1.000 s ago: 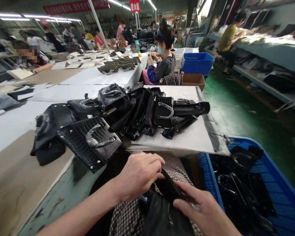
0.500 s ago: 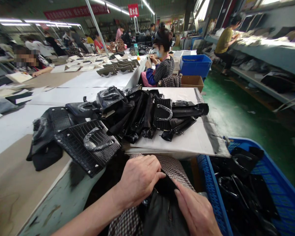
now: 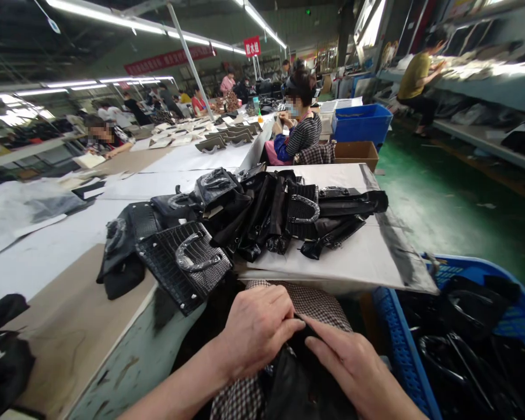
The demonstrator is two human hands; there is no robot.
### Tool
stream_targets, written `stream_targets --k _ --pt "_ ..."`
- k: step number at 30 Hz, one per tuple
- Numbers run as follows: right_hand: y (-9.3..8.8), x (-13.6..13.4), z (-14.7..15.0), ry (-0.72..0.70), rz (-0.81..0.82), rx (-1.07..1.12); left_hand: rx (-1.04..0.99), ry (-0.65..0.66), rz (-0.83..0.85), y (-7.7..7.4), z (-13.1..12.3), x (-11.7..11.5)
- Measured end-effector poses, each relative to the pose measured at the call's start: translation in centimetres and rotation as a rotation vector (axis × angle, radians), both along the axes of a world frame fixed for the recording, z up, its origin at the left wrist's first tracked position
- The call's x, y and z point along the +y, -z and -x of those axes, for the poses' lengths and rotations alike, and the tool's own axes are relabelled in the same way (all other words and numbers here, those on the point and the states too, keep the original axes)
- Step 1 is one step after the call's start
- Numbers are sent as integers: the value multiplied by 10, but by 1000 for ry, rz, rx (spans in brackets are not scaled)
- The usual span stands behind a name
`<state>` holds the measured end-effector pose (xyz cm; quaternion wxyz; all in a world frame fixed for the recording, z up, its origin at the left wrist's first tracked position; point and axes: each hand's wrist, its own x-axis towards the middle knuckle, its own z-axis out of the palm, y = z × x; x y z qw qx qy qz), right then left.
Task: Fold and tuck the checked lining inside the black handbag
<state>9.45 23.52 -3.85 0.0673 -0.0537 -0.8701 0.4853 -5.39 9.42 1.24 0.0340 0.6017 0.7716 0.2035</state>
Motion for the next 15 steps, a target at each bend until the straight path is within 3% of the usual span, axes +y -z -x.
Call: stream_targets --k 8,15 --pt "14 -11 1 82 -125 161 -52 84 -149 3 7 -2" --pt "13 -8 1 69 -152 123 -1 -2 -222 8 2 -3"
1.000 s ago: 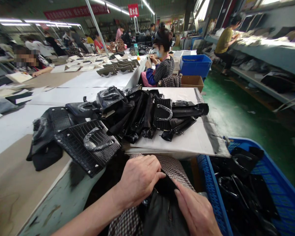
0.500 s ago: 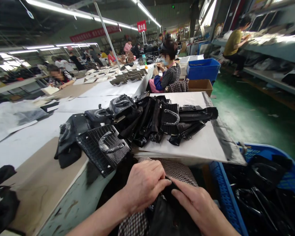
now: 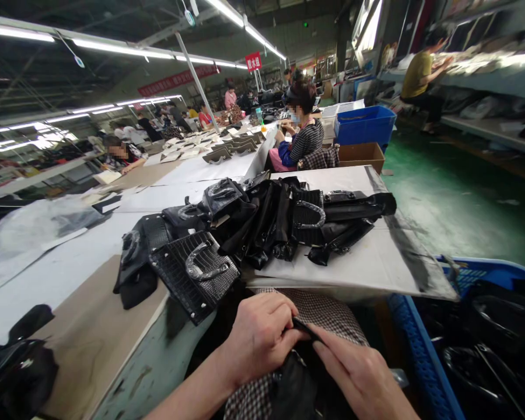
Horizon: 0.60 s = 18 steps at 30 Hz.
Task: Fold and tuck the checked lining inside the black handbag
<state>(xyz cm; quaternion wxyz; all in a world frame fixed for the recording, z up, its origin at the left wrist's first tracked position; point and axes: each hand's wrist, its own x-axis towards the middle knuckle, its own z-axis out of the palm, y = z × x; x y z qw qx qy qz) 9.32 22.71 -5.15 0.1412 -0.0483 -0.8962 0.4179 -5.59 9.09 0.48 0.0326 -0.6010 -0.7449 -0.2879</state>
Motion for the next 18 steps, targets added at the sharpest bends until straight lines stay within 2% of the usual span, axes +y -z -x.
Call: stream_targets --k 6,11,18 --pt "4 4 -1 -5 12 5 -9 -21 -57 0 1 -2" --pt "4 7 1 -11 83 -18 -143 65 22 -7 12 -8" --pt "1 8 2 5 126 -14 -266 54 15 -13 16 -5"
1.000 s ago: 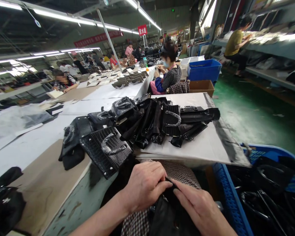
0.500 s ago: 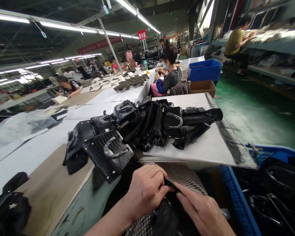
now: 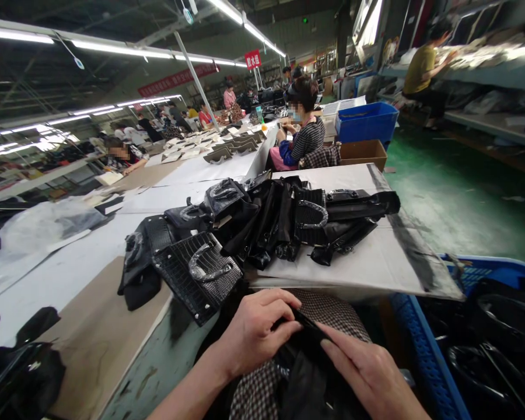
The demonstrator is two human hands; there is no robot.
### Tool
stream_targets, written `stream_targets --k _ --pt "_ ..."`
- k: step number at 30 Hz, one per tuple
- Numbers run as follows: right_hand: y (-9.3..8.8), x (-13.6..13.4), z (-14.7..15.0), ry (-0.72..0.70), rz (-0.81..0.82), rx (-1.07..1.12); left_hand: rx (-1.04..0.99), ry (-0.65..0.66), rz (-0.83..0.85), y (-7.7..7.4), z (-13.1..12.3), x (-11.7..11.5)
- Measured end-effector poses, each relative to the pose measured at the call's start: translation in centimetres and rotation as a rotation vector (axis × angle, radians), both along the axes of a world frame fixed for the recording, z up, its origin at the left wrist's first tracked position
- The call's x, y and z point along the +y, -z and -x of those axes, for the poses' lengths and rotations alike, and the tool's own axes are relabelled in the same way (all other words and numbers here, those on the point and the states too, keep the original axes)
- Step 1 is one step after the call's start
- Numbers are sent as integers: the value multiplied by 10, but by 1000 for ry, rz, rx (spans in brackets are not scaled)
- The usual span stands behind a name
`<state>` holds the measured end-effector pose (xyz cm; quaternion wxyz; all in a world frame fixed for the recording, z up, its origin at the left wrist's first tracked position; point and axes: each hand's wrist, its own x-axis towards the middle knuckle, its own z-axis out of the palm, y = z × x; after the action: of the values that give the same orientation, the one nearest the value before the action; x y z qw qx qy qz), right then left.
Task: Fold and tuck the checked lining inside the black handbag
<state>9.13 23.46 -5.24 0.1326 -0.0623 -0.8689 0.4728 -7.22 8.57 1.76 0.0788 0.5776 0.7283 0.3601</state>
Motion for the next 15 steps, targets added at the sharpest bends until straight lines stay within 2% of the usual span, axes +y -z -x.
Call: stream_targets --k 8,15 --pt "-5 -3 -3 0 21 -45 -21 9 -2 5 0 2" --pt "-9 -6 -2 7 20 10 -62 -24 -3 5 -4 4"
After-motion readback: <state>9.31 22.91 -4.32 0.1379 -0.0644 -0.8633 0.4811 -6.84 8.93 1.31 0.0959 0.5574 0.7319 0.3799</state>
